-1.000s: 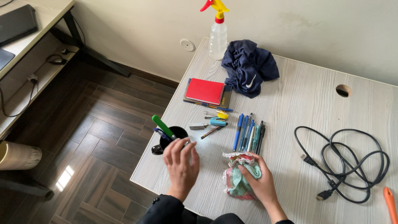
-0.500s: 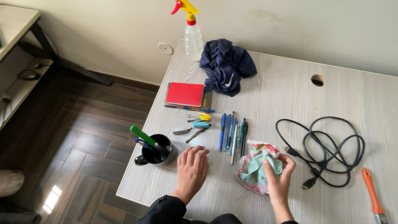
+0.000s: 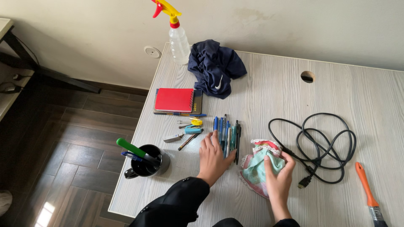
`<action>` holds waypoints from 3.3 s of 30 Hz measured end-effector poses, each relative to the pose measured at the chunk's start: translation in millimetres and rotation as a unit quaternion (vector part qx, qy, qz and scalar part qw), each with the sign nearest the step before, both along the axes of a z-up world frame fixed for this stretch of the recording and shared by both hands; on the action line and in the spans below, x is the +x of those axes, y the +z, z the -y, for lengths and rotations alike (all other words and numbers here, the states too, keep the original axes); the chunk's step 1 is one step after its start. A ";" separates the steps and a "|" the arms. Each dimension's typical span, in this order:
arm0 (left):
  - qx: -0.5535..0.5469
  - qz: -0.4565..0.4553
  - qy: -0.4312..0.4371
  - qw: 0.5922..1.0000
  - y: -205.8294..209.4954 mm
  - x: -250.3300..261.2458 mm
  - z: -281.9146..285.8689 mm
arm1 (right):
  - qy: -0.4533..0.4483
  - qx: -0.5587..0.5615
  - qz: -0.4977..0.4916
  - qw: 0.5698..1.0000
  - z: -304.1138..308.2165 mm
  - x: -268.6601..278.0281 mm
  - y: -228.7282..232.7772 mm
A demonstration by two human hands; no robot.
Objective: The person organizes desk supplies by placing pens, a highlighter, scissors, and an eraser into a black mug. They then move the mug to a computer desk, wipe a red notebook with a cloth, and place it on the computer desk. Finally, they place a paintbrush into the mug.
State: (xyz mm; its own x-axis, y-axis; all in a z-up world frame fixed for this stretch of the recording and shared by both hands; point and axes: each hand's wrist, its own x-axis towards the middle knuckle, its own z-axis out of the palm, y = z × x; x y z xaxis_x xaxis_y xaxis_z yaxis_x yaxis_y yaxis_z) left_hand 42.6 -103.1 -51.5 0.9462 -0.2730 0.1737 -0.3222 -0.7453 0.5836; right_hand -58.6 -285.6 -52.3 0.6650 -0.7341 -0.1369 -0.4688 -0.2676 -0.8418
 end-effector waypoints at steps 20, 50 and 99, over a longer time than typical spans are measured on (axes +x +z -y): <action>0.076 -0.087 0.142 0.983 -47.6 26.3 60.1 | 0.097 -0.120 0.005 0.988 -18.1 -2.1 9.2; -0.174 -0.217 -0.019 0.960 -0.8 -3.2 4.1 | 0.113 0.231 0.136 0.957 31.1 12.9 9.2; -0.725 -0.245 0.162 0.623 52.2 -9.7 -12.3 | 0.278 0.033 0.131 0.951 -104.7 21.1 15.6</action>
